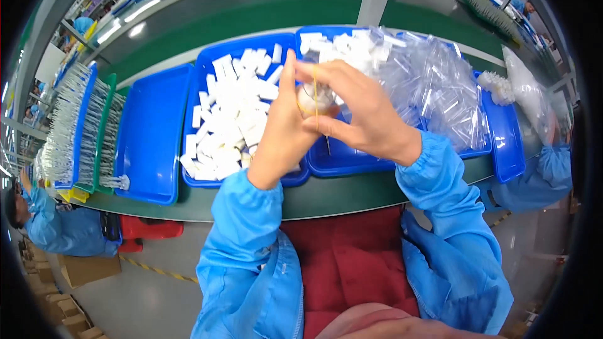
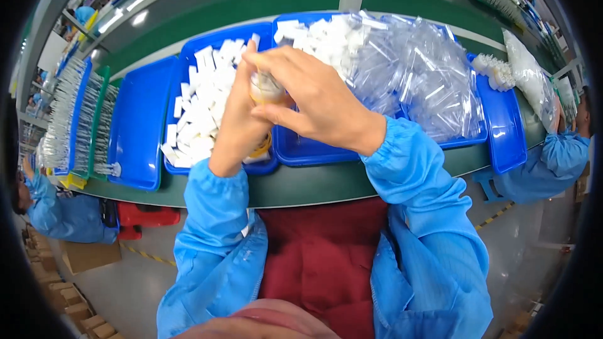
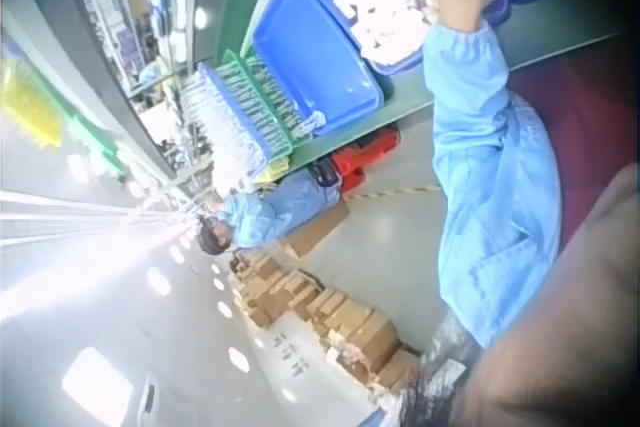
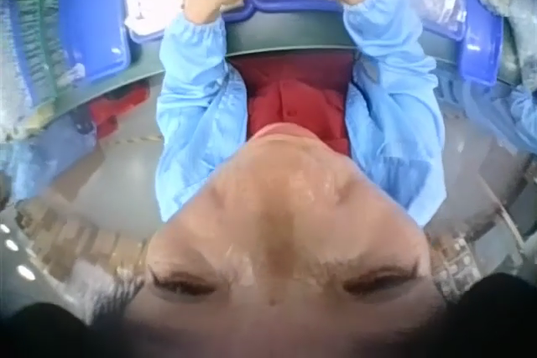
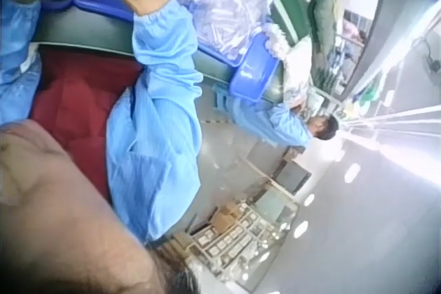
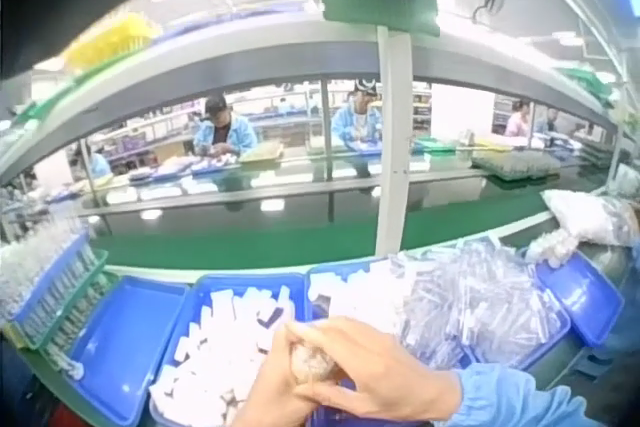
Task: The person assembles plastic components into bundles by hand, binds them with rubber bands, aligns the parts using tweezers, and inserts the bundles into plastic bags.
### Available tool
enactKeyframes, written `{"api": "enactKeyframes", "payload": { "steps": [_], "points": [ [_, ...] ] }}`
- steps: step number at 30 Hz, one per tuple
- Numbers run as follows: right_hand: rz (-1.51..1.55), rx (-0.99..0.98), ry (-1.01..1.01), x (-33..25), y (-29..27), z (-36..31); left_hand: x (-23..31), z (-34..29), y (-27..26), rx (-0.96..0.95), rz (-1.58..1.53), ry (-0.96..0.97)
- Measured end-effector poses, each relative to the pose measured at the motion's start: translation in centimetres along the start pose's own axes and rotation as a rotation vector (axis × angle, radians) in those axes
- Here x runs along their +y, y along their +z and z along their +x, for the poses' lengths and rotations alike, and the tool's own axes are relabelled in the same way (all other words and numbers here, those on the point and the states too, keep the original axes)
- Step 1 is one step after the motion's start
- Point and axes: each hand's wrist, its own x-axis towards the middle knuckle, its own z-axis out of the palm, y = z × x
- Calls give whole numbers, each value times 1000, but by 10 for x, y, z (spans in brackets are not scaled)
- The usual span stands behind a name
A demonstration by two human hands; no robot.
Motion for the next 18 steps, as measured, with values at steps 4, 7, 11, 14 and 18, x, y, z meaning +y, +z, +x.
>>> {"api": "enactKeyframes", "payload": {
  "steps": [4, 7, 11, 14, 18],
  "points": [
    [87, -112, 183, -4, -7, -1, 7, -8, 9, 12, 359, 22],
    [33, -271, 162, 4, -13, 12, 11, -9, 18, 17, 488, 92],
    [565, -66, 428, 16, -18, 25, 9, 10, 12, 231, 336, 93],
    [-55, -61, 127, 35, -27, 9, 17, 27, -10, 419, -51, -53],
    [-579, -503, -285, 14, 2, -16, 6, 23, -35, 514, -370, -65]
  ]
}}
